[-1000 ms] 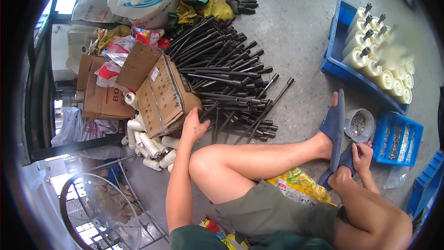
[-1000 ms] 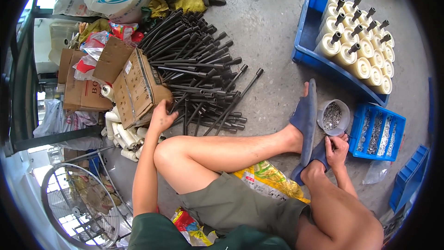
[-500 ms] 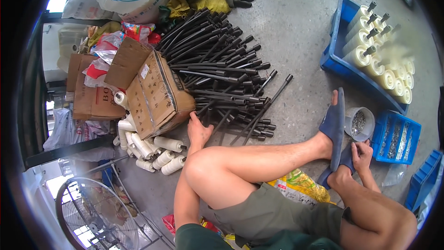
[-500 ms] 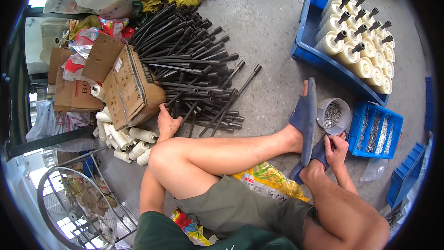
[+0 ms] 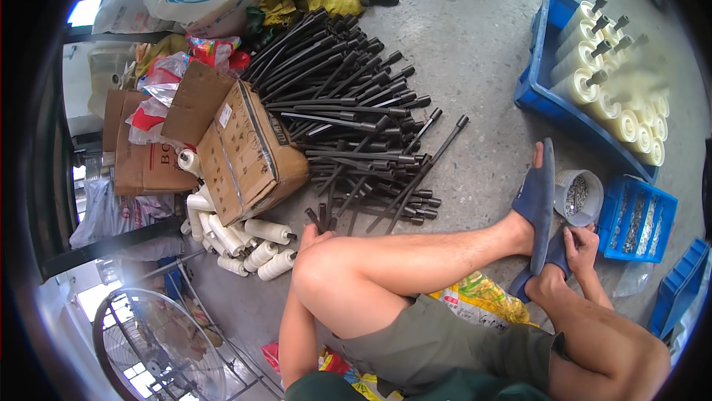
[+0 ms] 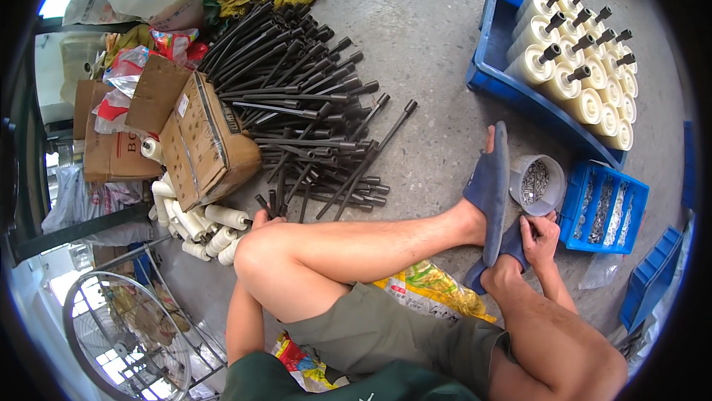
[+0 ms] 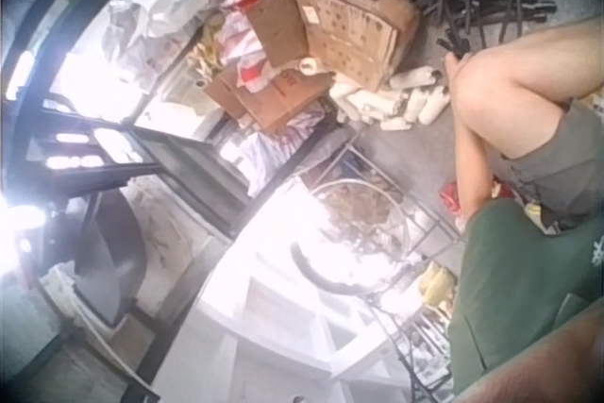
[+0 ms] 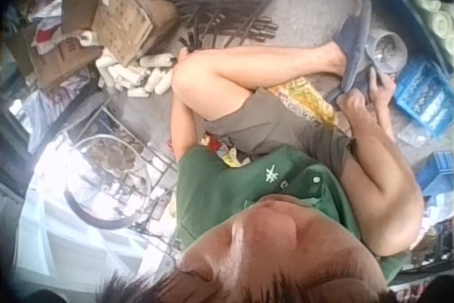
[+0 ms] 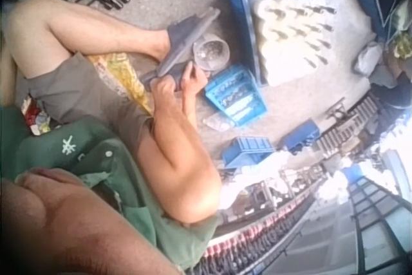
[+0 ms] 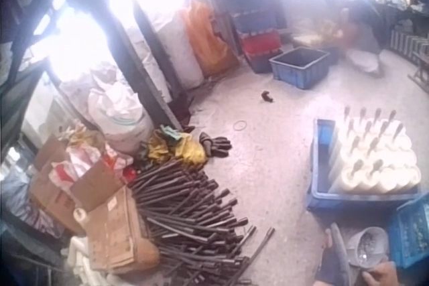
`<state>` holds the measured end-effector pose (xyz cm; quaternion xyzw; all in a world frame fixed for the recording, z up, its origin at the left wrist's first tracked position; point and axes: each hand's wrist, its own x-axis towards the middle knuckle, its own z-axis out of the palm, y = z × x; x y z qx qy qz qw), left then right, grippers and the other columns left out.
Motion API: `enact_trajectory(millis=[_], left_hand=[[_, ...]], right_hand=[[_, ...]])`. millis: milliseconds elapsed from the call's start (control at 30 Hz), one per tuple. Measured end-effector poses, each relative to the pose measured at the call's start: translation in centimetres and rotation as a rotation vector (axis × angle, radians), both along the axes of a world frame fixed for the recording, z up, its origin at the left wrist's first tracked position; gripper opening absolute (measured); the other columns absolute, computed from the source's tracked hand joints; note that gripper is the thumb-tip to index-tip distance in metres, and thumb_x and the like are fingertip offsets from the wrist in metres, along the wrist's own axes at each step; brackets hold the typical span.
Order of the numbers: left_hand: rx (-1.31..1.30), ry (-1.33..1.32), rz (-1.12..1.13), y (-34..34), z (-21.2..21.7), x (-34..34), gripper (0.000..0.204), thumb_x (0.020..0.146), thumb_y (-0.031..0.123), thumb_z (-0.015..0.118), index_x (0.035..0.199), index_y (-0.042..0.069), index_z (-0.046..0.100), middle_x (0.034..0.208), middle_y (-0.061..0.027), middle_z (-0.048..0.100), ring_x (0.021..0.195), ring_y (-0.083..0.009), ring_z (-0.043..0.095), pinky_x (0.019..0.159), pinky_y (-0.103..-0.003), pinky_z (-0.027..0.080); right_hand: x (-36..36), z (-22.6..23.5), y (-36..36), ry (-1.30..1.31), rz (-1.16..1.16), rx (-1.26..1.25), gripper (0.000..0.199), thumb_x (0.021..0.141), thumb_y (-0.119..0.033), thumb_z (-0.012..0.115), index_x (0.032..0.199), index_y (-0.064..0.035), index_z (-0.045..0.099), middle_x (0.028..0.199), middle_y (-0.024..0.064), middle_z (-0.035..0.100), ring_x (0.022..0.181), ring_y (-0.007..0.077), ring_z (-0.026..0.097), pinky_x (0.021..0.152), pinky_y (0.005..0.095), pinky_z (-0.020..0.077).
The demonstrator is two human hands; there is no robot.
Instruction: The person assembles metal rods into a circular plastic base, then inserts small screws into the top of each rod by hand.
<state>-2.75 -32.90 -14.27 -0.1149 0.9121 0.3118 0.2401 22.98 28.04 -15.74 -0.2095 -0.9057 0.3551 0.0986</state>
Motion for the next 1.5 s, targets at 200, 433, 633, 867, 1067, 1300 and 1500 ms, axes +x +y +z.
enact_trajectory(millis=[200,433,633,867,1067,1300,1500], left_hand=[[0.448,-0.126,0.441,-0.1,1.1,1.3,0.027,0.092,0.006,0.074,0.115,0.006,0.062,0.089,-0.0025,0.067,0.074,-0.0109,0.062,0.062,-0.03,0.052],[0.171,-0.013,0.205,3.2,7.0,0.8,0.025,0.088,0.016,0.085,0.1,0.001,0.068,0.078,-0.0043,0.07,0.066,-0.012,0.063,0.061,-0.032,0.053],[-0.068,0.333,0.189,3.0,10.4,-1.9,0.028,0.089,0.022,0.083,0.09,-0.001,0.068,0.072,0.0036,0.058,0.068,-0.0092,0.051,0.063,-0.029,0.047],[-0.237,0.559,-0.66,11.9,7.8,-9.0,0.069,0.07,0.005,0.08,0.135,0.01,0.061,0.125,-0.0158,0.057,0.096,-0.0413,0.068,0.081,-0.048,0.057],[-0.287,0.569,-0.761,13.9,5.9,-10.9,0.047,0.074,0.011,0.081,0.119,0.009,0.067,0.121,-0.0105,0.059,0.088,-0.0424,0.068,0.076,-0.05,0.056],[-0.437,0.45,-0.94,15.2,5.9,-13.0,0.029,0.074,0.0,0.065,0.102,0.006,0.061,0.101,-0.0144,0.065,0.087,-0.0436,0.068,0.073,-0.052,0.056],[-0.361,0.467,-0.904,15.3,7.7,-12.7,0.021,0.073,0.006,0.07,0.094,0.008,0.065,0.089,-0.0139,0.068,0.09,-0.0411,0.067,0.075,-0.049,0.054]], right_hand=[[0.0,0.0,0.1,-0.019,-0.008,0.001,0.011,0.087,-0.006,0.076,0.081,0.0005,0.07,0.062,0.0121,0.059,0.052,0.0244,0.055,0.053,0.035,0.0409],[0.4,0.1,0.4,-0.022,-0.012,-0.001,0.013,0.09,-0.008,0.075,0.083,0.0027,0.071,0.063,0.0139,0.06,0.052,0.0228,0.054,0.054,0.0346,0.0405],[0.5,-0.4,0.5,-0.018,-0.009,0.005,0.012,0.089,-0.008,0.075,0.084,0.0029,0.072,0.065,0.0142,0.062,0.054,0.0231,0.056,0.055,0.0339,0.0418],[0.9,-0.2,0.3,-0.032,-0.011,0.01,0.013,0.089,-0.007,0.075,0.084,0.0035,0.072,0.066,0.0143,0.062,0.053,0.0219,0.056,0.055,0.0334,0.0423],[0.7,-0.3,0.3,-0.043,-0.043,0.02,0.013,0.089,-0.007,0.075,0.084,0.0036,0.072,0.065,0.014,0.062,0.053,0.0213,0.054,0.055,0.0331,0.041],[0.7,-0.4,0.3,-0.038,-0.034,0.014,0.011,0.088,-0.006,0.075,0.083,0.0023,0.071,0.065,0.014,0.062,0.055,0.024,0.057,0.056,0.0347,0.0428],[0.2,-0.1,0.1,-0.028,-0.028,0.02,0.01,0.088,-0.006,0.075,0.083,0.0022,0.071,0.066,0.0142,0.062,0.055,0.0243,0.058,0.056,0.0349,0.0435]])
